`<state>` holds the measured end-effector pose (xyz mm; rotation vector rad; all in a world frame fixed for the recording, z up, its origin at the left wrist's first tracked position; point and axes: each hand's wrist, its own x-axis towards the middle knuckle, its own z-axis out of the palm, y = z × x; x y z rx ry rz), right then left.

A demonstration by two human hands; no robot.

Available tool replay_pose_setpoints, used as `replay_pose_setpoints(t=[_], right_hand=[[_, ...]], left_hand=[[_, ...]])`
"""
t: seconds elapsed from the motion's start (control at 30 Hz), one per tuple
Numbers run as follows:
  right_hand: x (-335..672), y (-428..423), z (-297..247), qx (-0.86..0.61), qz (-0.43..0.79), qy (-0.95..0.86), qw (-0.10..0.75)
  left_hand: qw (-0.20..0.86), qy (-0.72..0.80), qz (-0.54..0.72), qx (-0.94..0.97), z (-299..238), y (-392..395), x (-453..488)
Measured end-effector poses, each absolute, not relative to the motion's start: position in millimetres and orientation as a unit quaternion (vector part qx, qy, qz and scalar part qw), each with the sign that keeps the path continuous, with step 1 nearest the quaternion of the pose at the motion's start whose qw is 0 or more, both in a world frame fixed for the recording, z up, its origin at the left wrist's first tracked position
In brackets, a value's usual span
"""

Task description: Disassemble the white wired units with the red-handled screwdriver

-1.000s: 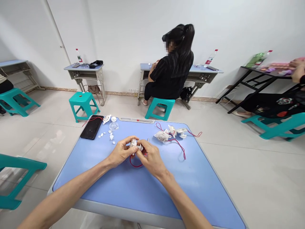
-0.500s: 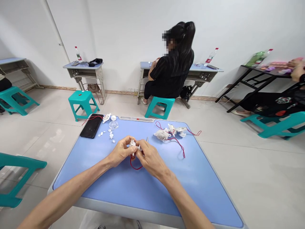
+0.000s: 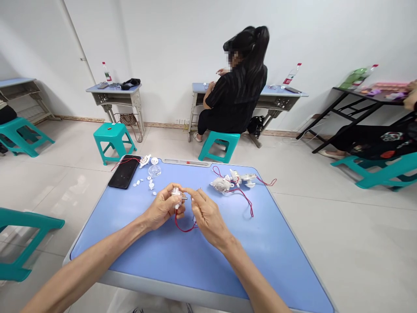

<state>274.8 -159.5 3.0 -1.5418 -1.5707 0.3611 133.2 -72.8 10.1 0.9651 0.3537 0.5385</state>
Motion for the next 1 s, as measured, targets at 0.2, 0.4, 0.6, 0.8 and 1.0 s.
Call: replay_pose_setpoints(t=[0.2, 0.4, 0.6, 0.8, 1.0], right_hand=[[281.6, -158.9, 5.5, -0.619, 0.224, -0.588, 0.47], [294.5, -152.1, 1.9, -0.584, 0.277, -0.552, 0.527], [310.1, -116.5, 10.0, -0.595, 0.293, -0.548, 0.51], [319.6, -57.5, 1.6, -0.612, 0.233, -0.574, 0.492], [320.6, -7.1, -16.6, -0.648, 0.174, -0.588, 0.452]], left_hand=[[0.816, 0.178, 0.264, 0.482, 5.8, -73.0, 134.4], [0.798, 0.214, 0.246, 0.506, 10.9, -79.2, 132.5], [0.804, 0.225, 0.234, 0.498, 11.8, -81.8, 128.4], [0.806, 0.222, 0.259, 0.485, 3.5, -78.9, 127.1], [0.805, 0.228, 0.258, 0.483, 7.2, -80.3, 126.7]])
